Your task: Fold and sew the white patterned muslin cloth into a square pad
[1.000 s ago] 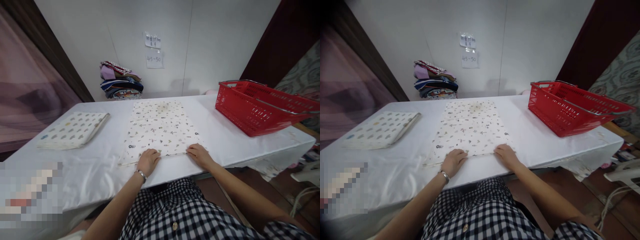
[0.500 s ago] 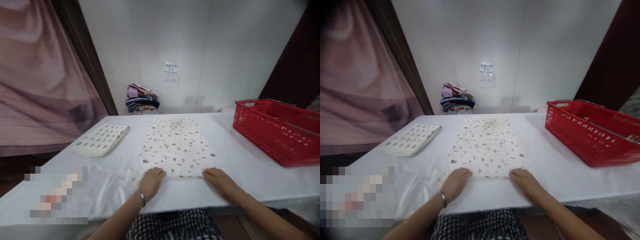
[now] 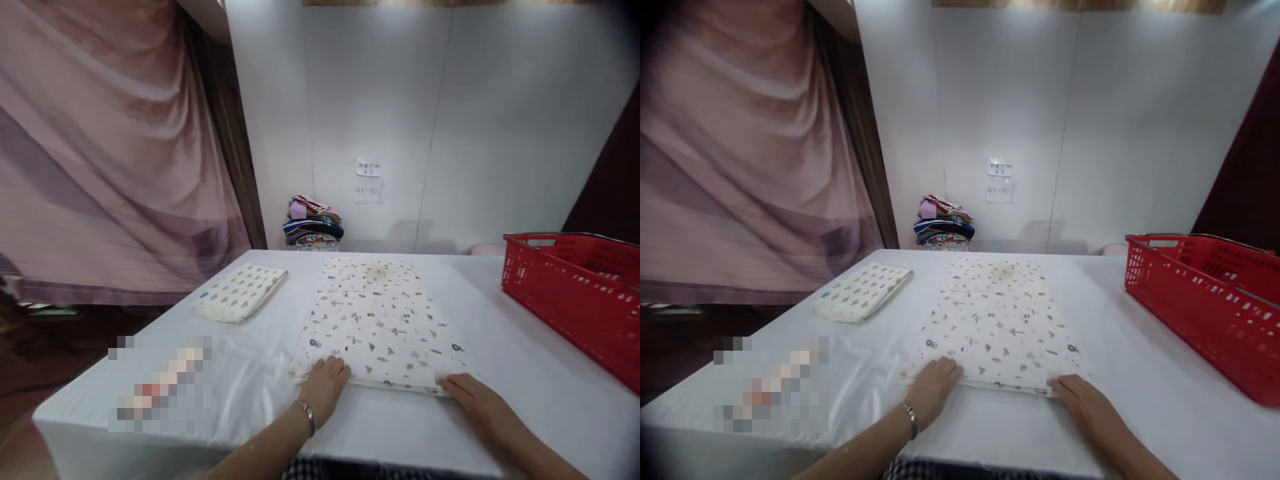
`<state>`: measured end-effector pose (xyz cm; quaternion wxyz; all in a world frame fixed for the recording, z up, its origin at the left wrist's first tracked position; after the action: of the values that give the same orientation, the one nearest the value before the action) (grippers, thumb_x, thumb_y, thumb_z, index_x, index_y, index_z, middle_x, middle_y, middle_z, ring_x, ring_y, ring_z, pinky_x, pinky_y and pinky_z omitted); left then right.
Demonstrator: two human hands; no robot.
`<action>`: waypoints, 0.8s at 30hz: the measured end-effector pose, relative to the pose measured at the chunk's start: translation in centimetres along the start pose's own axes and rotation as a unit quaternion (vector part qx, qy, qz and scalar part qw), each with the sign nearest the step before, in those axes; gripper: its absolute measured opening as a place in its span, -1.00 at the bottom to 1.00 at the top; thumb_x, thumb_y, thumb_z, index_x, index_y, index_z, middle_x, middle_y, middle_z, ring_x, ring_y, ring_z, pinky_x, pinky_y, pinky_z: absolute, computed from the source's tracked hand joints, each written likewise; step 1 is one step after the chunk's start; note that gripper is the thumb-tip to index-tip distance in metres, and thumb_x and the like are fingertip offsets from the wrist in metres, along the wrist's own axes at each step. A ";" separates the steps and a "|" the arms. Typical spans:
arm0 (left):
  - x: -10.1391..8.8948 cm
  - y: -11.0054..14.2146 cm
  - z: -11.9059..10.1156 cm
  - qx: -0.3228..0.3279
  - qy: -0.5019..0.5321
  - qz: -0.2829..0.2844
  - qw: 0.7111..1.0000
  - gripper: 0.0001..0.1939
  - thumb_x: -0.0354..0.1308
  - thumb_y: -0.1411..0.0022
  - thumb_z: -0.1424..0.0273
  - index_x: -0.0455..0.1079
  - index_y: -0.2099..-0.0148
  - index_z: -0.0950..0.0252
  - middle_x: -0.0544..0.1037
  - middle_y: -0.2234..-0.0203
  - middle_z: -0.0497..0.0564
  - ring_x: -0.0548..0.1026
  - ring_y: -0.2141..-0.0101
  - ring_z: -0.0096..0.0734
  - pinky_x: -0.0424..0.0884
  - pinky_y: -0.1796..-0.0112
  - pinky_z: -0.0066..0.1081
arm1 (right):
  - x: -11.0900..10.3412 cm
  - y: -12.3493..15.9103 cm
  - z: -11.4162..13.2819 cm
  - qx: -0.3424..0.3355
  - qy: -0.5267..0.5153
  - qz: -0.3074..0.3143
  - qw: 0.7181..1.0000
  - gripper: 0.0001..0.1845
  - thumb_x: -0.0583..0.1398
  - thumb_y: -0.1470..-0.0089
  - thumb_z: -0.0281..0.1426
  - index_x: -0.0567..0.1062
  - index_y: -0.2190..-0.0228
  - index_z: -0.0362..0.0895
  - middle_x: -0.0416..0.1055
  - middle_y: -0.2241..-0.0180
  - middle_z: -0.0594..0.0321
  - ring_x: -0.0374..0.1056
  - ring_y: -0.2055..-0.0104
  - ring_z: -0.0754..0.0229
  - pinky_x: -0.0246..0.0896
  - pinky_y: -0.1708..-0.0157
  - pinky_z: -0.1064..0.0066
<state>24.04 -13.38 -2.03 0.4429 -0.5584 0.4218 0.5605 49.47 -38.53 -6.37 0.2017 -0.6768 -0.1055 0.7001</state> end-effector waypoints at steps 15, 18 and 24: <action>0.7 1.8 0.5 0.017 0.067 -0.011 0.998 -0.59 -0.13 -0.20 0.55 0.19 -0.09 0.20 0.38 0.14 0.06 0.28 0.13 -0.27 0.20 0.10 -0.25 | 1.6 1.2 -0.2 0.010 0.017 0.003 1.000 -0.48 0.06 0.03 -0.50 0.42 0.04 0.13 0.45 0.09 0.25 0.40 0.12 0.07 0.36 0.17 0.22; 0.8 1.5 0.5 0.003 0.084 -0.006 0.996 -0.57 -0.12 -0.18 0.55 0.19 -0.10 0.19 0.38 0.13 0.07 0.28 0.12 -0.25 0.20 0.10 -0.24 | 1.9 0.1 0.6 0.001 0.025 -0.003 1.000 -0.44 0.08 0.06 -0.50 0.39 0.01 0.16 0.45 0.10 0.27 0.41 0.14 0.05 0.37 0.19 0.21; 1.3 1.6 0.7 -0.004 0.112 -0.007 0.994 -0.59 -0.17 -0.21 0.54 0.19 -0.08 0.20 0.40 0.12 0.07 0.28 0.14 -0.24 0.20 0.08 -0.20 | 3.1 -0.1 0.5 -0.017 0.007 0.015 1.000 -0.48 0.10 0.05 -0.44 0.41 0.03 0.20 0.47 0.12 0.28 0.42 0.16 0.04 0.40 0.21 0.20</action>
<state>22.31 -13.12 -3.30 0.3947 -0.6221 0.4628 0.4930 48.96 -37.03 -9.05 0.1805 -0.6866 -0.1062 0.6962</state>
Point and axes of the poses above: each hand's wrist, its own y-axis away from the middle knuckle, its own x-axis out of the palm, z = x × y, the point moved 1 cm from there along -y, towards the middle knuckle
